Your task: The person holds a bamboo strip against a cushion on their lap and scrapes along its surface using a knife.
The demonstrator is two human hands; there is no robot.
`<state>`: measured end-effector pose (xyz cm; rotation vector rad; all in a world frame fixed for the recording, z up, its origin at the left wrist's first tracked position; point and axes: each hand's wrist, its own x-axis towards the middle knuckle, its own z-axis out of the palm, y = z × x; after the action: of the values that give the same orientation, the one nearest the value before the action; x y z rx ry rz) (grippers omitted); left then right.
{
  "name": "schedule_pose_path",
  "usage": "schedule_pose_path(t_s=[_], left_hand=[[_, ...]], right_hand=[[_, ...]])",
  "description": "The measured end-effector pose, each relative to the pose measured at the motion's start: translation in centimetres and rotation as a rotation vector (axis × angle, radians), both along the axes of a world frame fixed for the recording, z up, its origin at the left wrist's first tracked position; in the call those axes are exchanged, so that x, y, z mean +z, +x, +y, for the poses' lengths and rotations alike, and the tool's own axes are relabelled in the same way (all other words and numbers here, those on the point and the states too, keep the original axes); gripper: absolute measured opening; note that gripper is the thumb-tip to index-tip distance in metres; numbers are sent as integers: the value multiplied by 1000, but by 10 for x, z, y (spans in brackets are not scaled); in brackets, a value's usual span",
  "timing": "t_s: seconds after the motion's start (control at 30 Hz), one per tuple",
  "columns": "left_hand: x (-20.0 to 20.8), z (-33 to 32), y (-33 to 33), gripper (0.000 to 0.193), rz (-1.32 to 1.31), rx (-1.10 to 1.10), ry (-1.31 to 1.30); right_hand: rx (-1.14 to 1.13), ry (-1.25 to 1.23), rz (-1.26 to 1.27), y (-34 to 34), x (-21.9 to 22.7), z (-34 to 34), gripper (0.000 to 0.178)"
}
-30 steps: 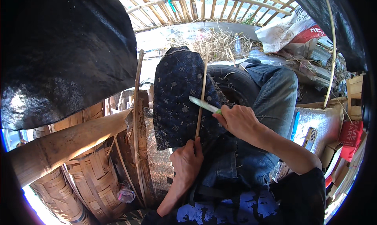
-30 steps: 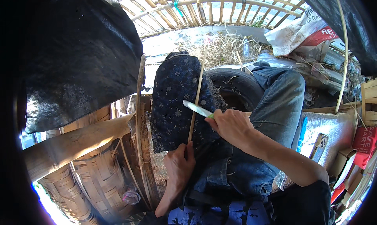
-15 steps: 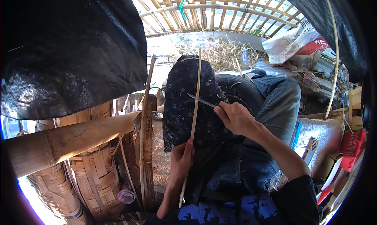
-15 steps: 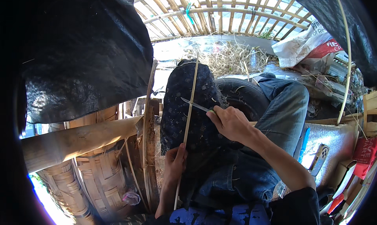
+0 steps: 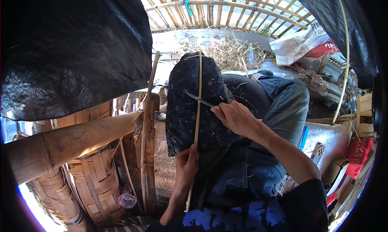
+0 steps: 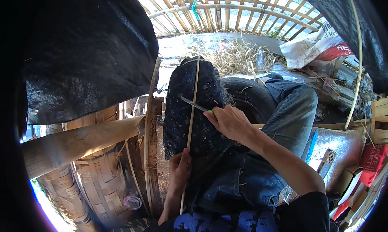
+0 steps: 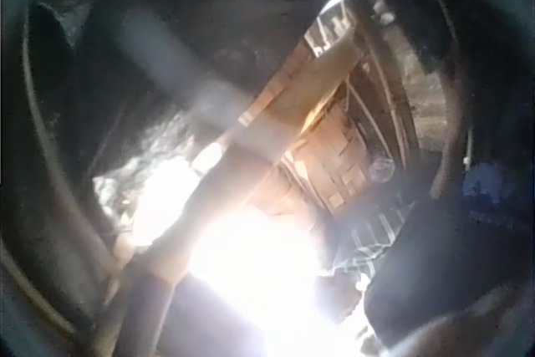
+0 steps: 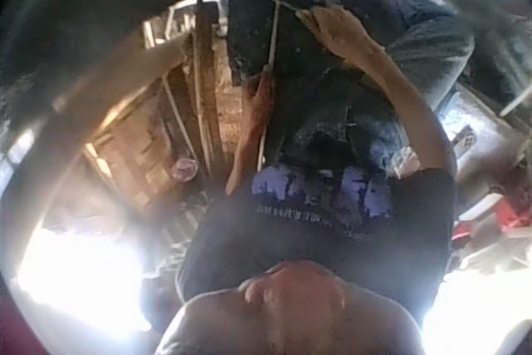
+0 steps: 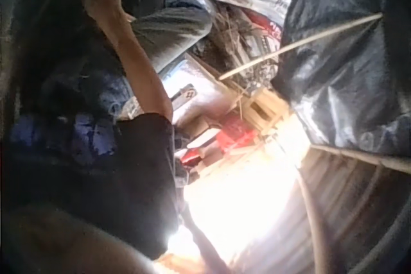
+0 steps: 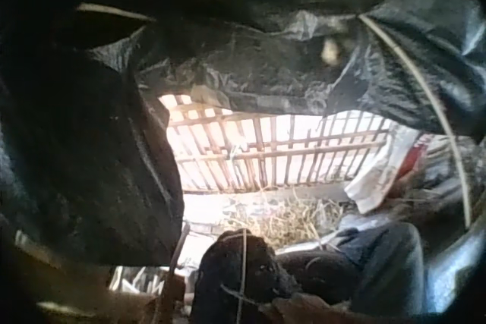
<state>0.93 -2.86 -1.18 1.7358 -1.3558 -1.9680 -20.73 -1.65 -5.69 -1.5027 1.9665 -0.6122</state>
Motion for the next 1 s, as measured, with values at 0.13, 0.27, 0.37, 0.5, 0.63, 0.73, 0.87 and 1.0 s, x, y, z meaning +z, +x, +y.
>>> schedule_pose_path(t_s=[0.13, 0.27, 0.37, 0.5, 0.63, 0.73, 0.87, 1.0], left_hand=[[-2, -1, 2, 45, 35, 25, 35], [0, -1, 2, 44, 60, 43, 57], [10, 12, 5, 44, 40, 24, 55], [11, 8, 6, 43, 56, 8, 55], [9, 3, 4, 41, 48, -17, 39], [6, 5, 5, 36, -54, -123, -117], [16, -3, -4, 28, -153, -224, -353], [10, 3, -5, 19, -258, -282, -580]], right_hand=[[15, -6, -19, -2, 2, -5, 49], [13, 3, 53, 1, 1, -6, 49], [-54, -7, 99, -6, -12, -14, 45], [-101, -33, 66, -23, -21, -28, 41], [-224, -76, -20, -28, -26, -33, 48], [-429, -151, -275, -37, -22, -39, 50], [-371, -219, -419, -35, -11, -22, 49], [-251, -150, -328, -44, -10, -11, 47]])
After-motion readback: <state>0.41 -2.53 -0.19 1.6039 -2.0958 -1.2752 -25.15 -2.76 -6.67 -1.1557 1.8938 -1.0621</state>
